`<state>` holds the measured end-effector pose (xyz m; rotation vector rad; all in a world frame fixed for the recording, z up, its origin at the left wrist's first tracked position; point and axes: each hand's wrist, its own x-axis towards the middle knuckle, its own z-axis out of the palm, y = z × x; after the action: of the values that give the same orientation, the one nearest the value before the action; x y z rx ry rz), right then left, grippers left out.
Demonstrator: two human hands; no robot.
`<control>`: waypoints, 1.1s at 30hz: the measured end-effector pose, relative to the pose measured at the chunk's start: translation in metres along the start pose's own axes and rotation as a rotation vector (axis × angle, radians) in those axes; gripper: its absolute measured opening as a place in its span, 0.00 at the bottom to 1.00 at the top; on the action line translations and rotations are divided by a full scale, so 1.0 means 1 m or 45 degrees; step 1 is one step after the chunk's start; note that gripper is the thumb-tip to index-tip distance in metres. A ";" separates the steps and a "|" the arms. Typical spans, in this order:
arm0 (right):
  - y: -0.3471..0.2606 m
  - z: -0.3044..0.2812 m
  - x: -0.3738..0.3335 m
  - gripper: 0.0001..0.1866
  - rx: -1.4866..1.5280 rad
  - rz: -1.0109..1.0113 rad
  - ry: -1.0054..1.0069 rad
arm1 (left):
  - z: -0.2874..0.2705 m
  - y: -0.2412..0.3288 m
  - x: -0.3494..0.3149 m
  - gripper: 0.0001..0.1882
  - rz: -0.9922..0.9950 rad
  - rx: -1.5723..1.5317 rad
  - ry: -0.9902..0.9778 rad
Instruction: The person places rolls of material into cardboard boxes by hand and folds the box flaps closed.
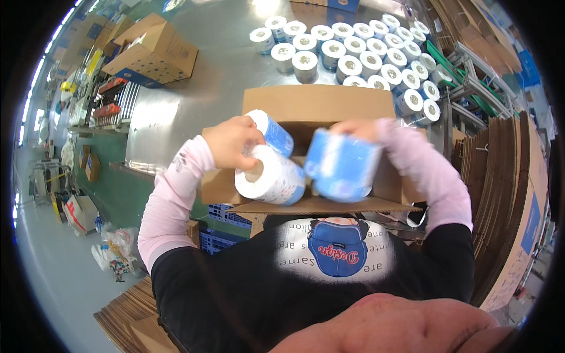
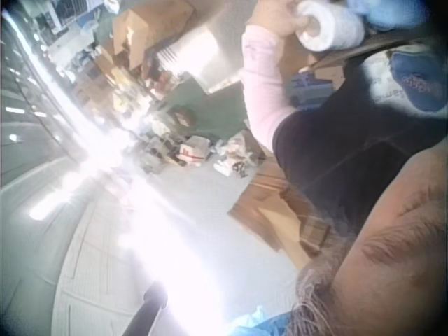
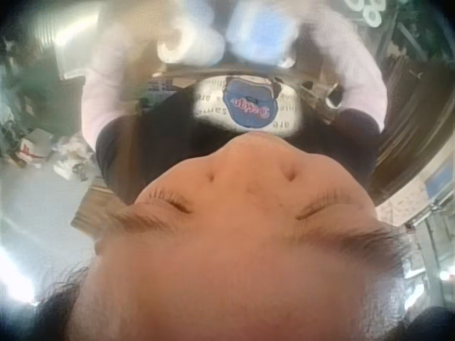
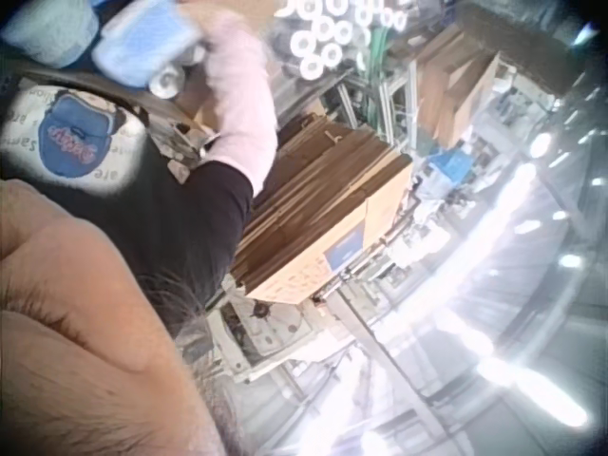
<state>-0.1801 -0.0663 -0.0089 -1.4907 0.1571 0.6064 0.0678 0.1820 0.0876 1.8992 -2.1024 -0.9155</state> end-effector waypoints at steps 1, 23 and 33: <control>0.048 0.008 0.053 0.21 -0.372 -0.242 -0.116 | 0.005 0.011 0.004 0.19 0.012 0.229 -0.006; 0.110 0.060 -0.043 0.33 -0.589 -0.395 1.544 | 0.089 -0.051 0.233 0.18 -0.208 0.130 0.565; 0.186 -0.124 -0.049 0.24 -0.835 0.088 1.906 | 0.184 -0.032 0.421 0.30 -0.260 0.519 -0.151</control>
<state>-0.2753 -0.2060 -0.1628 -2.3126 1.2445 -0.6021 -0.0733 -0.1560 -0.1920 2.3454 -2.3410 -0.6866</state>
